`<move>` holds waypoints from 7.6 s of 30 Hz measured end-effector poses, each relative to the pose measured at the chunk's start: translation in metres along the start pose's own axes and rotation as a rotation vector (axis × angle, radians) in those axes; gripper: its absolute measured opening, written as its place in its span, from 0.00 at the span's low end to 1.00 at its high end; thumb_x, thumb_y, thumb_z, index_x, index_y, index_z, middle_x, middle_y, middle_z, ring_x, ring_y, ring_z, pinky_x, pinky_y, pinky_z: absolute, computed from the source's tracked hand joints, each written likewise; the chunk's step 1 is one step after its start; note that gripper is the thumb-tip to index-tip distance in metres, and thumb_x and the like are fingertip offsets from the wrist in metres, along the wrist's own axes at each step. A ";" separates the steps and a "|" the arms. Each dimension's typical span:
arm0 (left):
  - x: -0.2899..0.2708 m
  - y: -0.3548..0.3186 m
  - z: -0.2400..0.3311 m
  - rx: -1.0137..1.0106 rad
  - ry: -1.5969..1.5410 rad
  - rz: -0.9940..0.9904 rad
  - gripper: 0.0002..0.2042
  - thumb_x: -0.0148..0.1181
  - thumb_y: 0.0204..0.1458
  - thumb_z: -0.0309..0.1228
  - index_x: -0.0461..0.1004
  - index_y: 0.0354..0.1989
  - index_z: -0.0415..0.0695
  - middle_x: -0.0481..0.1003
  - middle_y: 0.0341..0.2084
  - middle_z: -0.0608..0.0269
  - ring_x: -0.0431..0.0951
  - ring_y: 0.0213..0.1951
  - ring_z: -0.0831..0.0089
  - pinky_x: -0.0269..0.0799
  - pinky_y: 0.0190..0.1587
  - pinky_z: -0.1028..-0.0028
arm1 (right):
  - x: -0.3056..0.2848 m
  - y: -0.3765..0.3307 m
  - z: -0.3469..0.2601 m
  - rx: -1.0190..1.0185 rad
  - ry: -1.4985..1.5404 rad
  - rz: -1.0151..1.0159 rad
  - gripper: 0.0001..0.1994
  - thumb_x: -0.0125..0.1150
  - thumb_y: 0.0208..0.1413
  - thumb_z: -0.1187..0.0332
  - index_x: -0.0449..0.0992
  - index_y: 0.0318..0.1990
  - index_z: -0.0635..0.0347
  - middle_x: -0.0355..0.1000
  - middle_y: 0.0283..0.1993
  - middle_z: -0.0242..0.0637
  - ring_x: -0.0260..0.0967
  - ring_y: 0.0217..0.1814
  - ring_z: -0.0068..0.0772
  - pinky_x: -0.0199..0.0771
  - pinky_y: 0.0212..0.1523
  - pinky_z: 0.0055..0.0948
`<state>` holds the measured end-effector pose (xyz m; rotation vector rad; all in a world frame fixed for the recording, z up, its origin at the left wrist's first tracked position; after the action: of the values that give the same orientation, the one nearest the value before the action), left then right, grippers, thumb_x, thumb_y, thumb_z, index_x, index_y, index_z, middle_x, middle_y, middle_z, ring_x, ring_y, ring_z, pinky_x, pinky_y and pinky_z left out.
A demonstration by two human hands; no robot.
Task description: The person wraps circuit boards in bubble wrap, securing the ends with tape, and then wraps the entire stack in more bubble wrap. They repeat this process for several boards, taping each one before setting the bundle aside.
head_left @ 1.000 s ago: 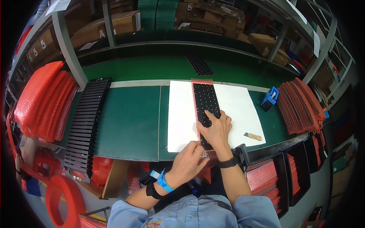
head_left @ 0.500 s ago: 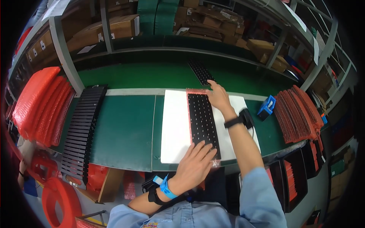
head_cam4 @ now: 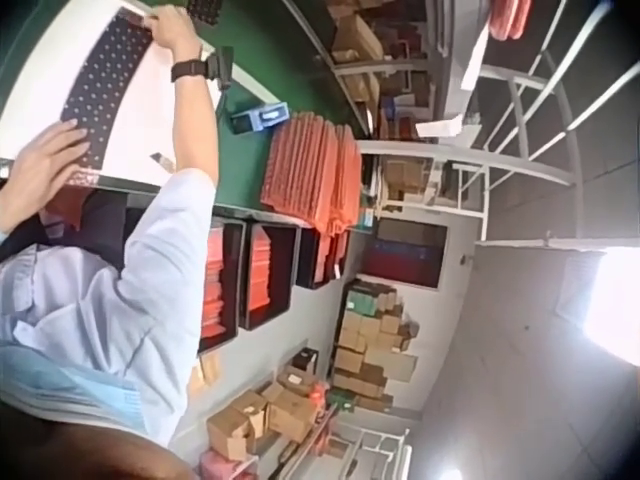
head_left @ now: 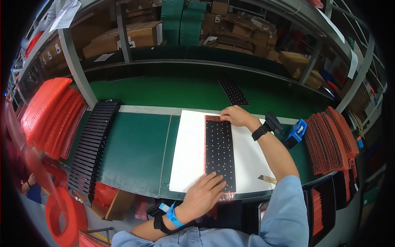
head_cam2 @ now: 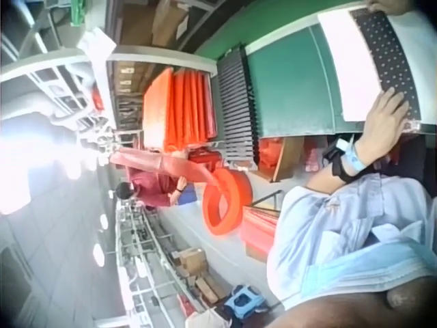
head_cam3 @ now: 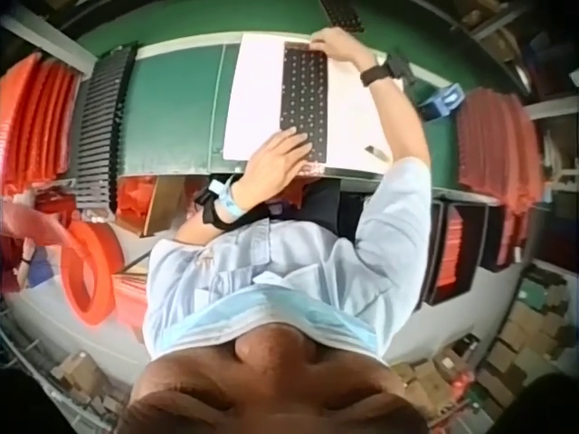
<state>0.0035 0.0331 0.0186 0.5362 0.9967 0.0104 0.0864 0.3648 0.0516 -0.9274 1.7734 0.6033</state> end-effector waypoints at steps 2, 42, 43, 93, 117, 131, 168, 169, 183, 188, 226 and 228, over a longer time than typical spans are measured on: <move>0.001 0.000 -0.002 0.003 -0.025 -0.003 0.15 0.61 0.54 0.33 0.79 0.49 0.43 0.75 0.52 0.58 0.69 0.59 0.59 0.65 0.62 0.64 | 0.005 0.000 0.001 0.033 0.016 -0.016 0.08 0.65 0.50 0.66 0.83 0.36 0.56 0.80 0.36 0.37 0.77 0.40 0.37 0.74 0.40 0.35; -0.031 0.004 -0.025 -0.038 -0.039 -0.156 0.20 0.58 0.33 0.25 0.74 0.41 0.41 0.74 0.41 0.54 0.70 0.46 0.55 0.60 0.43 0.61 | 0.052 -0.186 -0.189 -0.397 -0.132 0.623 0.09 0.65 0.41 0.76 0.77 0.33 0.58 0.69 0.30 0.34 0.72 0.29 0.37 0.74 0.28 0.32; -0.030 0.004 -0.026 -0.055 -0.048 -0.191 0.20 0.58 0.33 0.26 0.74 0.41 0.42 0.74 0.40 0.54 0.70 0.44 0.57 0.59 0.41 0.62 | 0.048 -0.182 -0.189 -0.399 -0.124 0.649 0.09 0.65 0.41 0.76 0.77 0.34 0.58 0.69 0.30 0.35 0.72 0.28 0.37 0.74 0.28 0.32; -0.042 -0.002 -0.042 -0.064 -0.142 0.182 0.22 0.55 0.46 0.17 0.66 0.54 0.35 0.70 0.51 0.43 0.70 0.54 0.45 0.67 0.57 0.59 | 0.052 -0.084 -0.147 0.565 -0.248 0.829 0.30 0.68 0.42 0.42 0.80 0.53 0.45 0.69 0.46 0.55 0.65 0.50 0.53 0.68 0.51 0.46; -0.027 -0.002 -0.022 -0.112 0.011 0.140 0.21 0.55 0.49 0.21 0.70 0.54 0.37 0.68 0.57 0.48 0.64 0.62 0.50 0.61 0.63 0.53 | 0.061 -0.047 -0.137 0.613 -0.154 0.600 0.27 0.49 0.62 0.44 0.67 0.66 0.42 0.63 0.63 0.55 0.55 0.67 0.56 0.53 0.65 0.54; -0.010 -0.009 -0.014 -0.143 0.107 0.026 0.21 0.56 0.52 0.26 0.73 0.57 0.45 0.69 0.59 0.57 0.65 0.63 0.54 0.60 0.64 0.52 | -0.005 0.080 0.000 0.225 0.134 -0.191 0.27 0.74 0.45 0.56 0.79 0.52 0.60 0.77 0.50 0.44 0.73 0.56 0.43 0.69 0.57 0.34; -0.028 -0.083 0.010 0.003 -0.133 -0.072 0.19 0.58 0.41 0.20 0.73 0.45 0.42 0.69 0.35 0.58 0.73 0.34 0.54 0.71 0.36 0.64 | 0.099 -0.189 -0.191 -0.288 -0.206 0.453 0.22 0.68 0.44 0.59 0.76 0.49 0.48 0.63 0.39 0.31 0.61 0.44 0.34 0.58 0.45 0.34; -0.027 -0.085 0.012 0.075 -0.002 -0.093 0.20 0.58 0.42 0.20 0.71 0.47 0.42 0.68 0.35 0.57 0.73 0.35 0.54 0.70 0.36 0.63 | 0.097 -0.190 -0.192 -0.272 -0.174 0.422 0.24 0.69 0.45 0.57 0.75 0.52 0.48 0.63 0.40 0.31 0.60 0.45 0.35 0.57 0.46 0.35; -0.093 -0.069 -0.025 -0.155 -0.853 -0.660 0.11 0.55 0.56 0.24 0.72 0.47 0.37 0.76 0.44 0.48 0.79 0.43 0.56 0.74 0.46 0.66 | 0.015 -0.128 -0.142 -0.232 0.221 -0.158 0.27 0.71 0.49 0.55 0.75 0.56 0.53 0.69 0.45 0.37 0.68 0.49 0.37 0.65 0.52 0.37; -0.089 -0.046 -0.065 -0.404 -0.354 0.418 0.06 0.54 0.50 0.17 0.75 0.35 0.35 0.77 0.37 0.48 0.79 0.35 0.55 0.74 0.40 0.66 | -0.062 0.043 -0.011 0.124 -0.236 0.262 0.27 0.65 0.49 0.67 0.70 0.60 0.50 0.71 0.57 0.42 0.70 0.57 0.44 0.68 0.59 0.41; -0.083 -0.055 -0.046 -0.164 -0.377 0.442 0.11 0.54 0.44 0.17 0.75 0.38 0.37 0.75 0.41 0.50 0.76 0.44 0.53 0.71 0.47 0.64 | 0.042 -0.105 -0.201 0.578 -0.446 0.315 0.36 0.53 0.51 0.38 0.68 0.65 0.48 0.76 0.32 0.56 0.77 0.36 0.54 0.77 0.40 0.47; -0.081 -0.058 -0.042 -0.144 -0.413 0.430 0.11 0.55 0.45 0.18 0.75 0.38 0.37 0.75 0.42 0.50 0.76 0.44 0.53 0.71 0.48 0.64 | 0.053 -0.108 -0.208 0.588 -0.465 0.331 0.36 0.53 0.51 0.38 0.69 0.64 0.49 0.76 0.29 0.55 0.78 0.34 0.52 0.77 0.37 0.46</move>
<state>-0.0885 -0.0203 0.0402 0.5826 0.4616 0.3397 0.0502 0.1289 0.0814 -0.0758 1.5460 0.4166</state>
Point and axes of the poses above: each hand's wrist, its own y-axis towards the middle knuckle, its own x-axis out of the palm, z = x × y, the point moved 2 cm from there along y, towards the middle knuckle
